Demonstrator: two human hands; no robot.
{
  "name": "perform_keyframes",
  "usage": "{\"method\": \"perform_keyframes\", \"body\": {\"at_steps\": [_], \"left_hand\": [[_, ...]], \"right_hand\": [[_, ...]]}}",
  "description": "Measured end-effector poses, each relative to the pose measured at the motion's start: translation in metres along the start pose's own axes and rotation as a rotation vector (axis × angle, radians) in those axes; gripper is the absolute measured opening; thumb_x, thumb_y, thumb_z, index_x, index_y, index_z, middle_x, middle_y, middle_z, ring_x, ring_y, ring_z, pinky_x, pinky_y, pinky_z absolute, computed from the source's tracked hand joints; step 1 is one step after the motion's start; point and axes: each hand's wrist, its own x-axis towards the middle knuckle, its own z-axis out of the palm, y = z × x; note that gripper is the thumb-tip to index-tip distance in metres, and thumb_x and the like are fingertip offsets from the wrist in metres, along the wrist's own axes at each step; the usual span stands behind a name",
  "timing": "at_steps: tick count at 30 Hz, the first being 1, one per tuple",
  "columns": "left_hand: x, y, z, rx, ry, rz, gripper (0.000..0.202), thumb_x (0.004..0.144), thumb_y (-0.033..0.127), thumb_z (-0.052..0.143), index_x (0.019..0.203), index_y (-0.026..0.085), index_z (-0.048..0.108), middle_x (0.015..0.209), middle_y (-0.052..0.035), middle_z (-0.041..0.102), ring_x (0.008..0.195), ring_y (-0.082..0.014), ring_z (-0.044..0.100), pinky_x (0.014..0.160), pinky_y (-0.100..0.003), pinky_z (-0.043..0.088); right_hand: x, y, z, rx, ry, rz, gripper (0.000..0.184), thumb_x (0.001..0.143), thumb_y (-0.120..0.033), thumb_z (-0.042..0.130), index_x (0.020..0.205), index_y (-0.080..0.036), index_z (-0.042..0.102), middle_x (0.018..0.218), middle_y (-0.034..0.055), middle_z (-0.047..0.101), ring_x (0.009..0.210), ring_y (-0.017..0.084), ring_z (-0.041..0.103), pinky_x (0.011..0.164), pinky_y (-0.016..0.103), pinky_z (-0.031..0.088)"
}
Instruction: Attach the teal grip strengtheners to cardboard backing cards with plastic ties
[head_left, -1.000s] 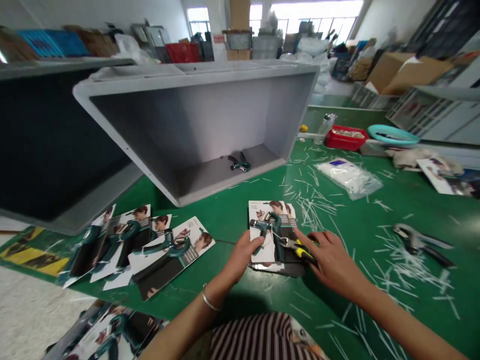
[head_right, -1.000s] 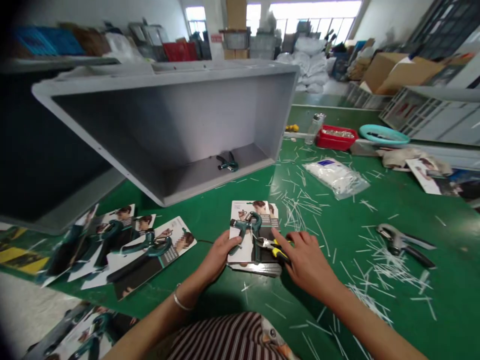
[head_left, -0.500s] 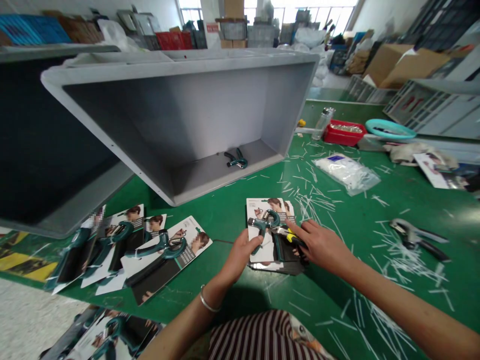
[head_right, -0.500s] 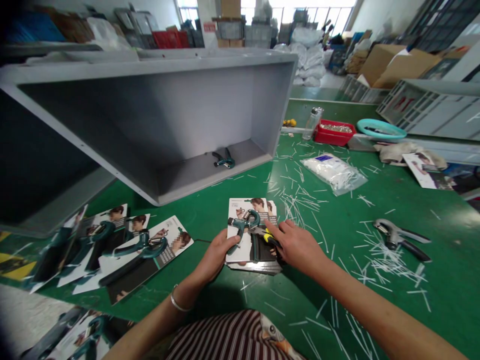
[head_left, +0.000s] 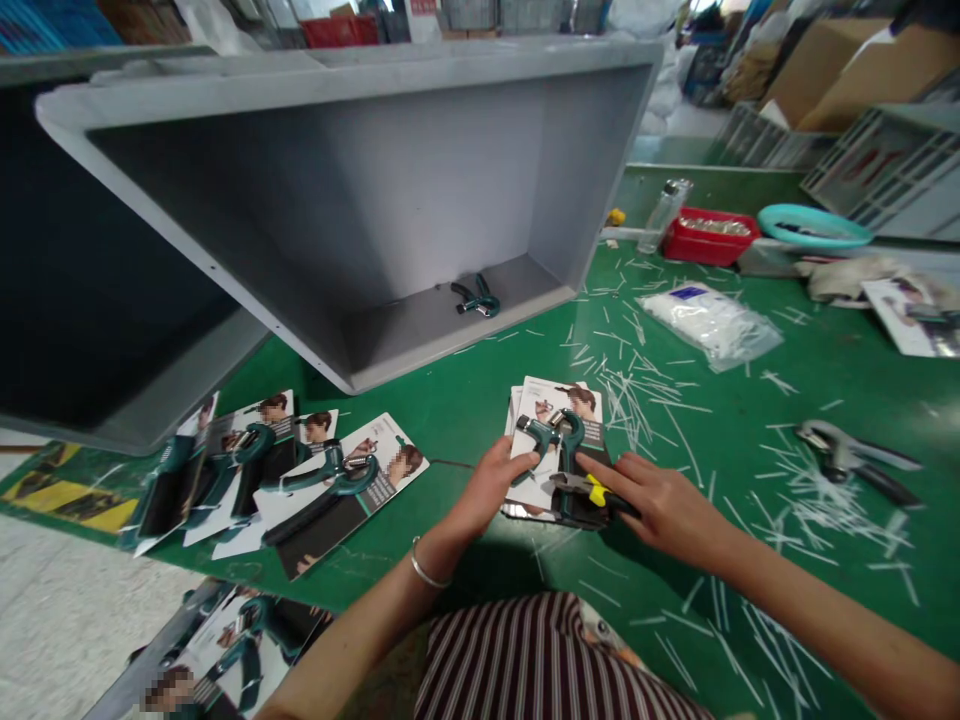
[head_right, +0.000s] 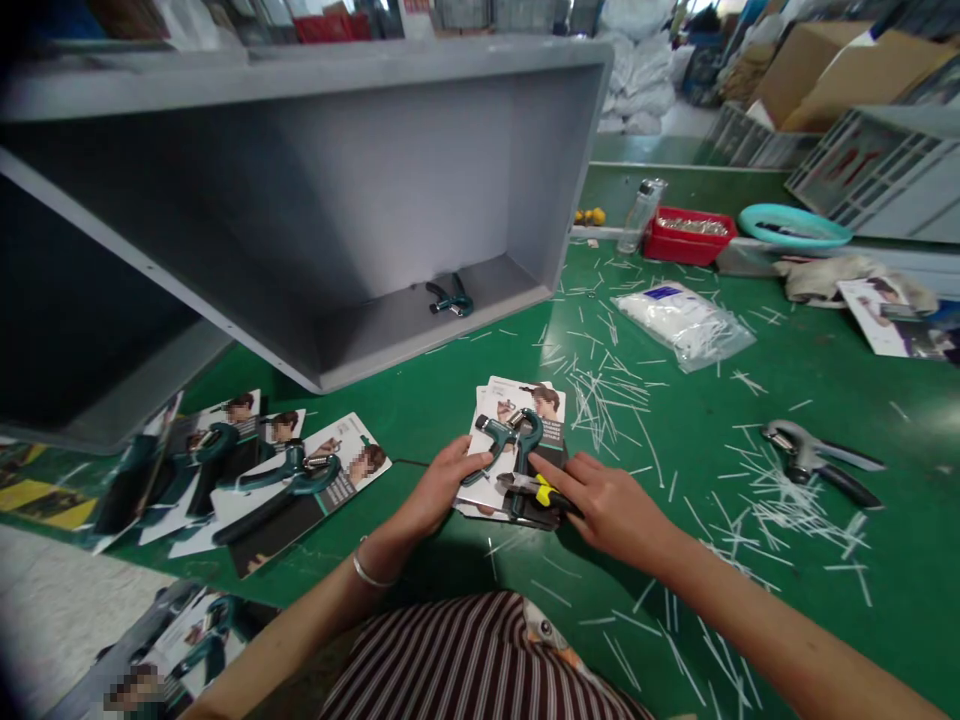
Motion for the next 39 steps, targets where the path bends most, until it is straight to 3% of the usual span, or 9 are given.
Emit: {"method": "perform_keyframes", "body": {"at_steps": [6, 13, 20, 28, 32, 35, 37, 39], "left_hand": [[-0.005, 0.006, 0.003, 0.01, 0.018, 0.012, 0.036, 0.077, 0.034, 0.07, 0.106, 0.014, 0.062, 0.096, -0.005, 0.07, 0.073, -0.0162, 0.065, 0.065, -0.025, 0.05], [-0.004, 0.0, 0.0, 0.044, 0.018, 0.047, 0.041, 0.078, 0.036, 0.071, 0.111, 0.014, 0.062, 0.107, -0.0075, 0.07, 0.086, -0.0198, 0.065, 0.076, -0.028, 0.05], [-0.003, -0.003, -0.002, 0.063, -0.01, 0.08, 0.043, 0.081, 0.037, 0.068, 0.116, 0.013, 0.062, 0.116, -0.0107, 0.069, 0.097, -0.0238, 0.065, 0.082, -0.03, 0.051], [-0.003, -0.005, -0.004, 0.108, -0.014, 0.04, 0.046, 0.082, 0.042, 0.066, 0.118, 0.015, 0.059, 0.108, -0.0079, 0.069, 0.083, -0.0202, 0.066, 0.068, -0.028, 0.052], [-0.003, 0.001, 0.001, 0.123, 0.004, 0.023, 0.046, 0.079, 0.043, 0.068, 0.113, 0.013, 0.061, 0.102, -0.0073, 0.071, 0.079, -0.0195, 0.066, 0.068, -0.028, 0.052], [-0.021, 0.022, -0.024, 0.284, 0.138, 0.053, 0.047, 0.077, 0.048, 0.067, 0.112, 0.016, 0.065, 0.102, -0.0067, 0.073, 0.083, -0.023, 0.068, 0.072, -0.033, 0.054], [-0.04, 0.046, -0.068, 0.498, 0.35, 0.07, 0.044, 0.075, 0.053, 0.065, 0.106, 0.023, 0.071, 0.104, -0.0045, 0.074, 0.09, -0.0274, 0.069, 0.078, -0.04, 0.056], [-0.063, 0.073, -0.127, 0.62, 0.52, 0.091, 0.034, 0.07, 0.053, 0.067, 0.09, 0.026, 0.074, 0.108, -0.0039, 0.074, 0.107, -0.0345, 0.065, 0.089, -0.051, 0.054]], "right_hand": [[0.006, -0.023, -0.007, -0.067, 0.022, 0.053, 0.083, 0.083, -0.015, 0.058, 0.157, -0.022, 0.02, 0.116, 0.0141, 0.057, 0.101, 0.03, 0.049, 0.091, 0.046, 0.044], [0.006, -0.029, -0.002, -0.058, 0.045, 0.147, 0.074, 0.088, -0.02, 0.055, 0.156, -0.019, 0.024, 0.111, 0.0147, 0.057, 0.099, 0.029, 0.048, 0.09, 0.045, 0.044], [0.007, -0.037, -0.001, -0.001, 0.063, 0.154, 0.073, 0.088, -0.021, 0.055, 0.155, -0.021, 0.025, 0.111, 0.0136, 0.057, 0.098, 0.028, 0.048, 0.091, 0.045, 0.044], [0.01, -0.037, 0.008, 0.119, 0.081, 0.161, 0.071, 0.085, -0.015, 0.052, 0.152, -0.024, 0.03, 0.106, 0.0095, 0.058, 0.097, 0.024, 0.052, 0.083, 0.037, 0.049], [0.001, -0.049, 0.019, 0.256, 0.057, 0.077, 0.073, 0.083, -0.015, 0.054, 0.152, -0.026, 0.031, 0.108, 0.0087, 0.059, 0.095, 0.022, 0.055, 0.083, 0.036, 0.049], [-0.014, -0.059, 0.02, 0.293, 0.067, 0.089, 0.069, 0.088, -0.022, 0.055, 0.152, -0.024, 0.03, 0.11, 0.0106, 0.06, 0.1, 0.024, 0.054, 0.089, 0.041, 0.048], [-0.026, -0.056, 0.013, 0.27, 0.073, 0.136, 0.07, 0.089, -0.035, 0.061, 0.151, -0.024, 0.032, 0.118, 0.0132, 0.058, 0.108, 0.028, 0.052, 0.095, 0.048, 0.045], [-0.04, -0.041, 0.005, 0.228, 0.089, 0.175, 0.073, 0.085, -0.049, 0.066, 0.148, -0.025, 0.038, 0.13, 0.0151, 0.053, 0.12, 0.033, 0.046, 0.101, 0.052, 0.041]]}}
